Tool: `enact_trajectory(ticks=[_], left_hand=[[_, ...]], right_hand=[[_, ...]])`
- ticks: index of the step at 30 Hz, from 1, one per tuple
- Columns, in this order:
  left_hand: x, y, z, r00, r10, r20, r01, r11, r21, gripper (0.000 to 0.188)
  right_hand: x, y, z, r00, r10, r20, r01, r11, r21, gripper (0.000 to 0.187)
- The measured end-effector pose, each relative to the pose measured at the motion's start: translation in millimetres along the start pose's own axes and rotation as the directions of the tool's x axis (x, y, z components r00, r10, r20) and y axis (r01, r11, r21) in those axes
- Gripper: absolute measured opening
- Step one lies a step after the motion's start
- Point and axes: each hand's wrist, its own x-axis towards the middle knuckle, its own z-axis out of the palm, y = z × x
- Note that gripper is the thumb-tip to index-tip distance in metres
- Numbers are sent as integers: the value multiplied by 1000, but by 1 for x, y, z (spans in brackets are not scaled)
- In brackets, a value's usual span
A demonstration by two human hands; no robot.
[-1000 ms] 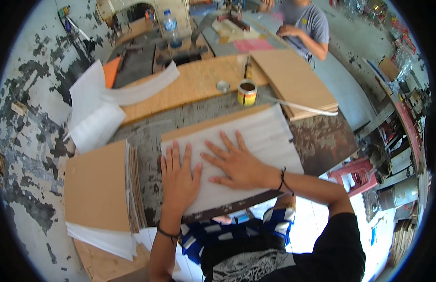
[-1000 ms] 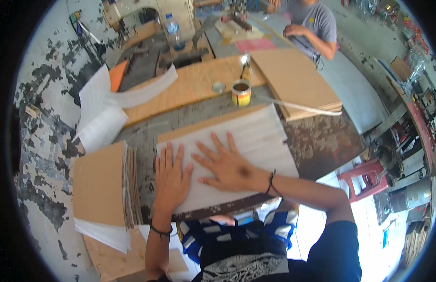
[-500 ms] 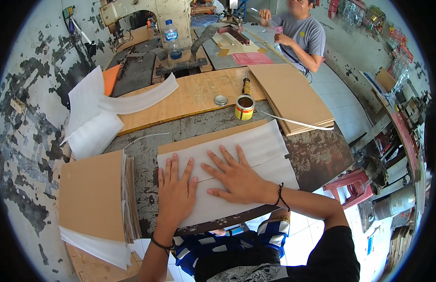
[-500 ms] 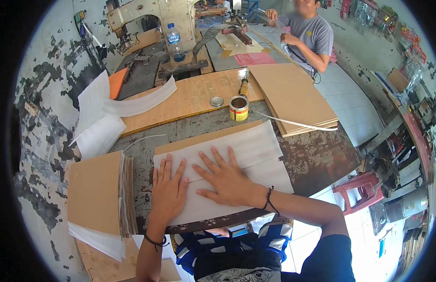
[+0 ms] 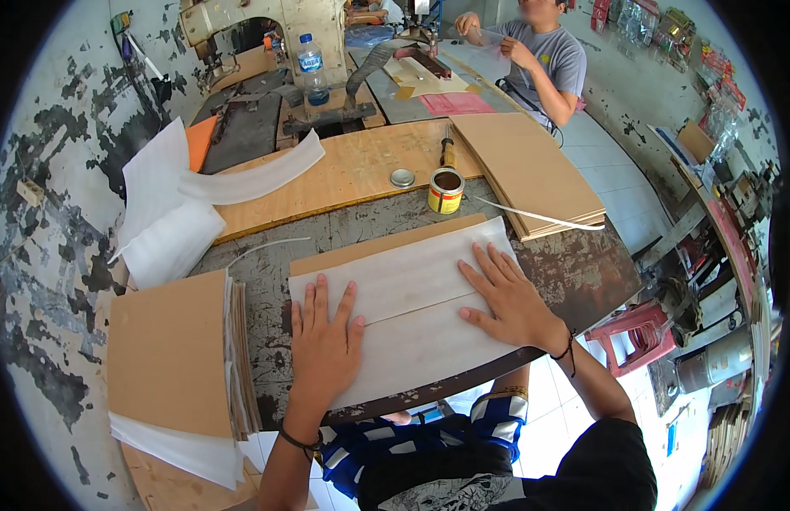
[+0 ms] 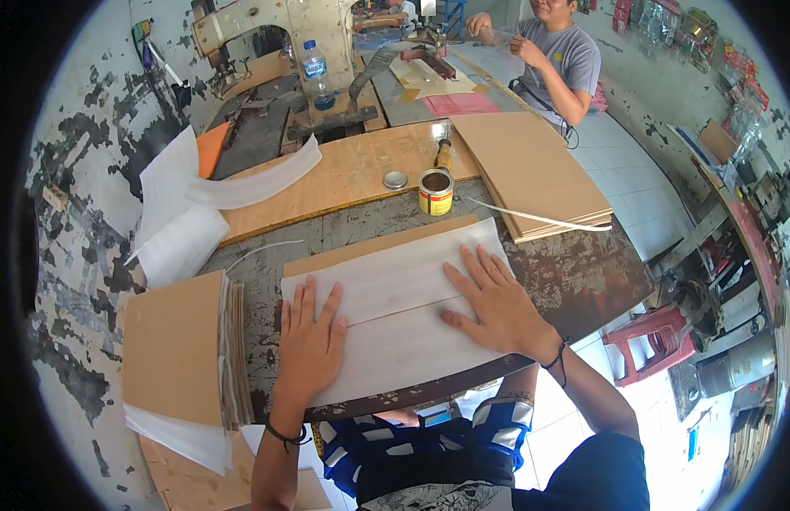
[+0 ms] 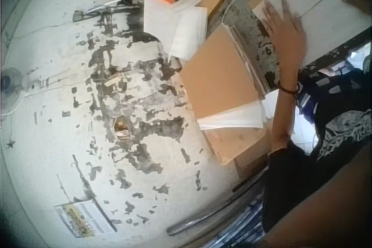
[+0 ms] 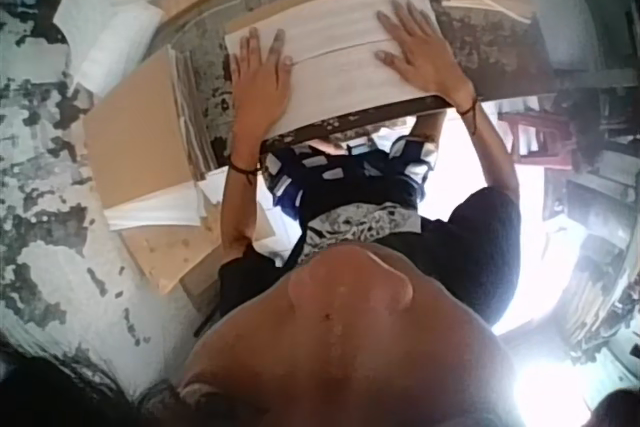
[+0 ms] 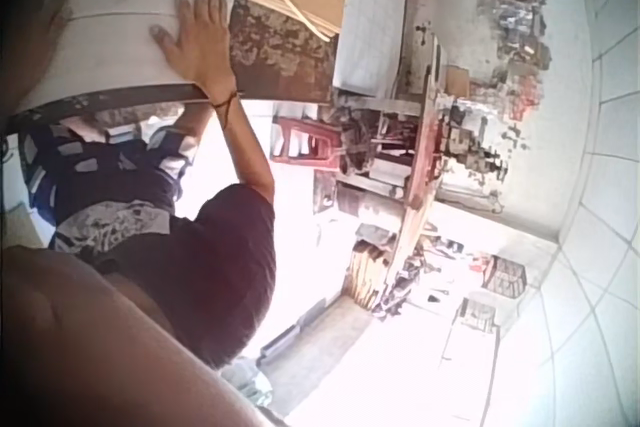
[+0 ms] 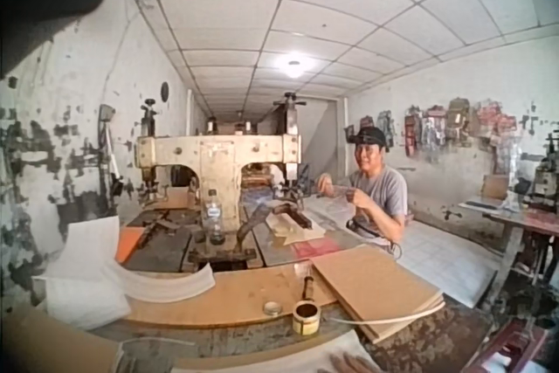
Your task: The person applies adhesive to a cardboard sheet using a small brush, then precisely aligns and presses white foam strips onto the surface.
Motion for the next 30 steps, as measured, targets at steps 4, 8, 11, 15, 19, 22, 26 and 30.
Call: enact_trajectory(ticks=[4, 8, 11, 15, 19, 22, 26, 30], left_hand=[[-1, 1, -1, 1000, 17, -15, -17, 1000, 20, 55], [-4, 4, -12, 999, 9, -46, -9, 1000, 4, 54], [-2, 4, -15, 998, 5, -61, -9, 998, -61, 54], [6, 5, -10, 1000, 19, 2, -19, 985, -174, 61], [-7, -1, -11, 1000, 16, 15, -16, 1000, 7, 70], [-6, 0, -11, 998, 24, 52, -25, 1000, 18, 79], [-11, -8, -10, 996, 64, 63, -63, 998, -15, 84], [-3, -7, -16, 992, 115, 52, -115, 993, -4, 96]], right_hand=[[-1, 0, -1, 999, -15, -33, 15, 1000, -2, 76], [0, -4, 0, 998, -25, -62, 27, 999, 24, 76], [-1, -2, 0, 998, -19, -67, 22, 999, 38, 76], [-3, 10, 9, 998, -10, -69, 13, 999, 34, 77], [3, -4, 4, 996, -50, -69, 53, 998, 45, 76], [5, -24, -4, 997, -30, -70, 35, 996, 81, 73], [31, -81, 2, 973, -204, -112, 213, 974, 77, 70], [66, -103, 28, 935, -322, -152, 338, 937, 94, 63]])
